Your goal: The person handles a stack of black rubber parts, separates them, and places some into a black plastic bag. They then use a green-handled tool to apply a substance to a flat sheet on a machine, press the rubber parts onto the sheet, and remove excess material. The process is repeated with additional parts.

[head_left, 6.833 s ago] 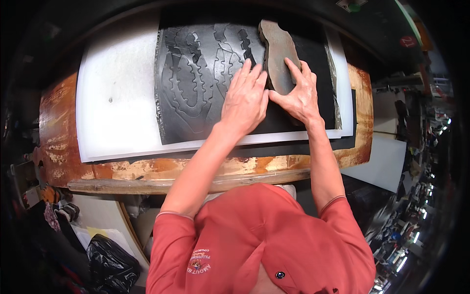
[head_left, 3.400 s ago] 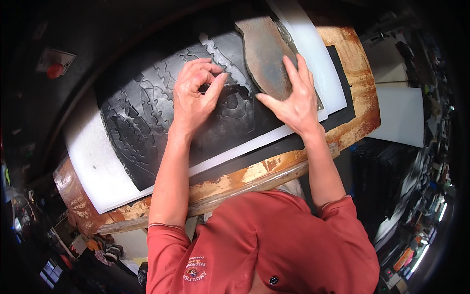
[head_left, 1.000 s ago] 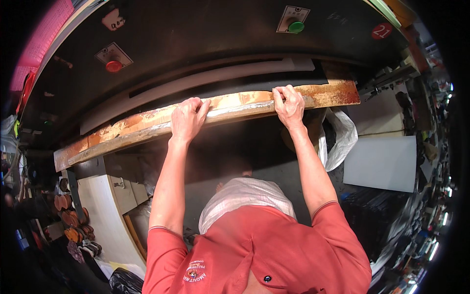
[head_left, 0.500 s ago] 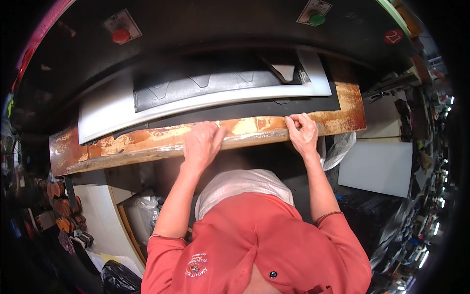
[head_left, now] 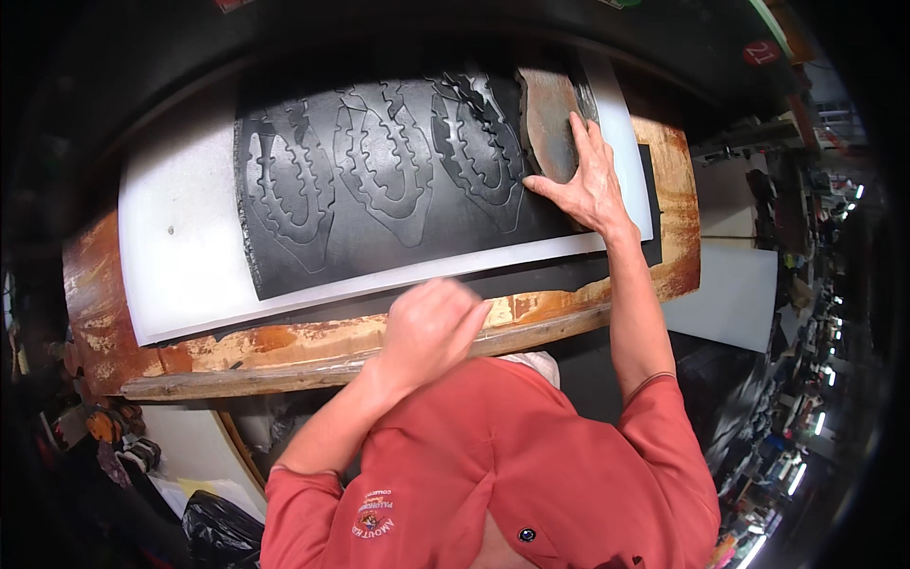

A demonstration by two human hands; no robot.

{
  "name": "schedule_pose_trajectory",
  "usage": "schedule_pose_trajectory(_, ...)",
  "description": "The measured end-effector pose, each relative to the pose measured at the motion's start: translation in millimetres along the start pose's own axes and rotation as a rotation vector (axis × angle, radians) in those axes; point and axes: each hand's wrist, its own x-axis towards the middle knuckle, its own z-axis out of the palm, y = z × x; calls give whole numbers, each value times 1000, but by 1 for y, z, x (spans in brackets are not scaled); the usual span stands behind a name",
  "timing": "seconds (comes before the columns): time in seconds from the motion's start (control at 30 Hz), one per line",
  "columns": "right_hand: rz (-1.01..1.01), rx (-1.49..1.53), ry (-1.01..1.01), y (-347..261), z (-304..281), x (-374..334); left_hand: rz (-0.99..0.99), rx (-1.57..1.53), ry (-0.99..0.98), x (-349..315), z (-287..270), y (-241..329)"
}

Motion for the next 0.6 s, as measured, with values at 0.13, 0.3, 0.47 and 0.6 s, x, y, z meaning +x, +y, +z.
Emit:
schedule_pose_trajectory(0.13,-17,-11,58,-1,3,9,96,69,19,83,33,-32)
schedule_pose_trajectory(0.3,-10,432,17,17,-19,15,64,307,-216,106,53,-56)
schedule_pose_trajectory(0.47,47,943,-27,37,-33,16,79,296,-149,102,53,-55)
schedule_pose_trajectory(0.6,23,1162,-24,50,-32,14,-12,282,-85,112,66,-46)
